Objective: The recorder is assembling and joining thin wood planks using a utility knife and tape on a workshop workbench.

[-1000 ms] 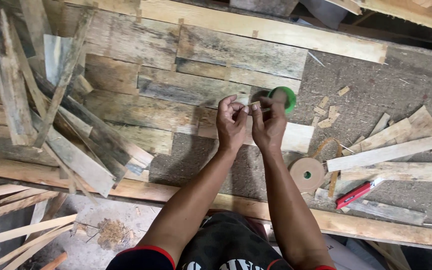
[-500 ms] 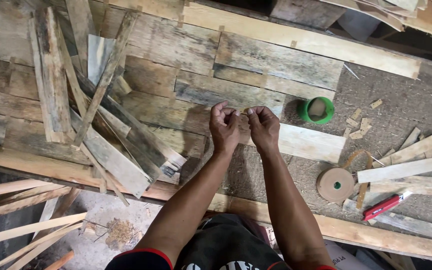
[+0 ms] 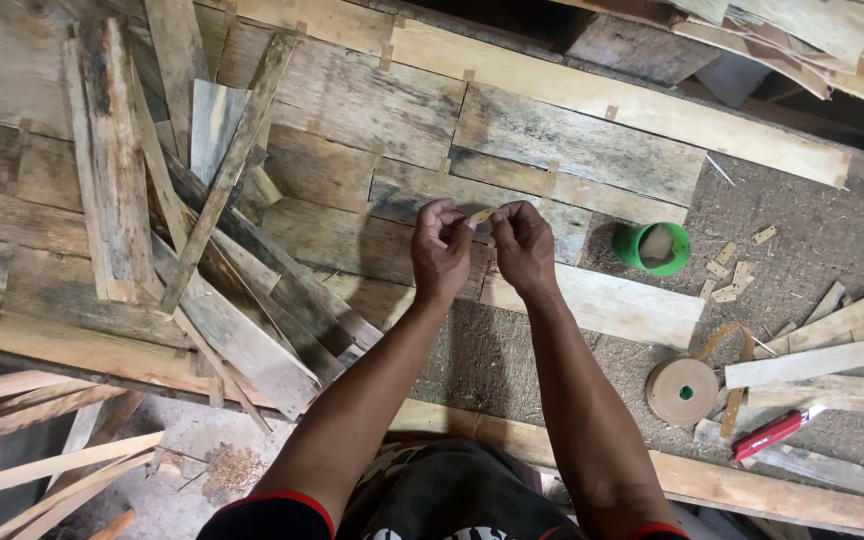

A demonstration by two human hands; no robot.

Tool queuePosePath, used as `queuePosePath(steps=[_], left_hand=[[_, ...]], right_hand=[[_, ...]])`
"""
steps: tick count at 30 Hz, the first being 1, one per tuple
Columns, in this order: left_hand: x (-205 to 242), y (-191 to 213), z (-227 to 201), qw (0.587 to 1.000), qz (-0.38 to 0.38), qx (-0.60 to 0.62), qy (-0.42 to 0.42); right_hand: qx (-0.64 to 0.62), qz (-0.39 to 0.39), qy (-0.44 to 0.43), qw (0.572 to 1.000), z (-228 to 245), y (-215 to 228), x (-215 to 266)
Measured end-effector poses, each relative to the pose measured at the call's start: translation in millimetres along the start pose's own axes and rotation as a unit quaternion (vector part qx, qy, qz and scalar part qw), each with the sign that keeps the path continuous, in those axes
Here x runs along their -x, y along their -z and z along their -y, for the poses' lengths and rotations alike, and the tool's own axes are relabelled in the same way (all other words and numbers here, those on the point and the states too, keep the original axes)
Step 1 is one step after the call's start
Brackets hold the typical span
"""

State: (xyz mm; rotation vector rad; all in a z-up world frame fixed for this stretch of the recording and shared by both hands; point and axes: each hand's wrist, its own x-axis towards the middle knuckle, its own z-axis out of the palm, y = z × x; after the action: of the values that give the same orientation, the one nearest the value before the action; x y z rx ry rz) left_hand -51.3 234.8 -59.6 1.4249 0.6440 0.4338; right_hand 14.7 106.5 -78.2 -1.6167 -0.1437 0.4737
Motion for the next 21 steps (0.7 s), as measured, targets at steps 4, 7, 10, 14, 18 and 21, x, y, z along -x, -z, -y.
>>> queuePosePath(steps=[4, 7, 10, 14, 18, 21], left_hand=[[-28.0, 20.1, 25.4, 0.982, 0.003, -0.175, -0.077], [-52.6, 37.2, 43.2, 0.908, 0.028, -0.363, -0.208], [-70.5, 46.1, 41.5, 0.829, 0.095, -0.476, -0.277], [-79.9, 49.6, 36.1, 0.775, 0.178, -0.552, -0.251], [-81.4, 52.2, 43.8, 0.758, 0.195, -0.567, -0.256], [-81.0, 52.0, 44.4, 0.754, 0.193, -0.571, -0.262]], right_hand=[[0.152, -0.03, -0.002, 0.988, 27.5, -2.7, -3.1], [0.336, -0.001, 0.021, 0.942, 39.5, -1.7, -4.6], [0.457, 0.057, 0.098, 0.882, 35.3, 1.7, -12.9], [0.486, 0.099, 0.121, 0.86, 41.8, 0.0, -20.0], [0.482, 0.108, 0.112, 0.862, 33.6, 2.2, -25.7], [0.501, 0.114, 0.097, 0.853, 35.1, -0.4, -28.3]])
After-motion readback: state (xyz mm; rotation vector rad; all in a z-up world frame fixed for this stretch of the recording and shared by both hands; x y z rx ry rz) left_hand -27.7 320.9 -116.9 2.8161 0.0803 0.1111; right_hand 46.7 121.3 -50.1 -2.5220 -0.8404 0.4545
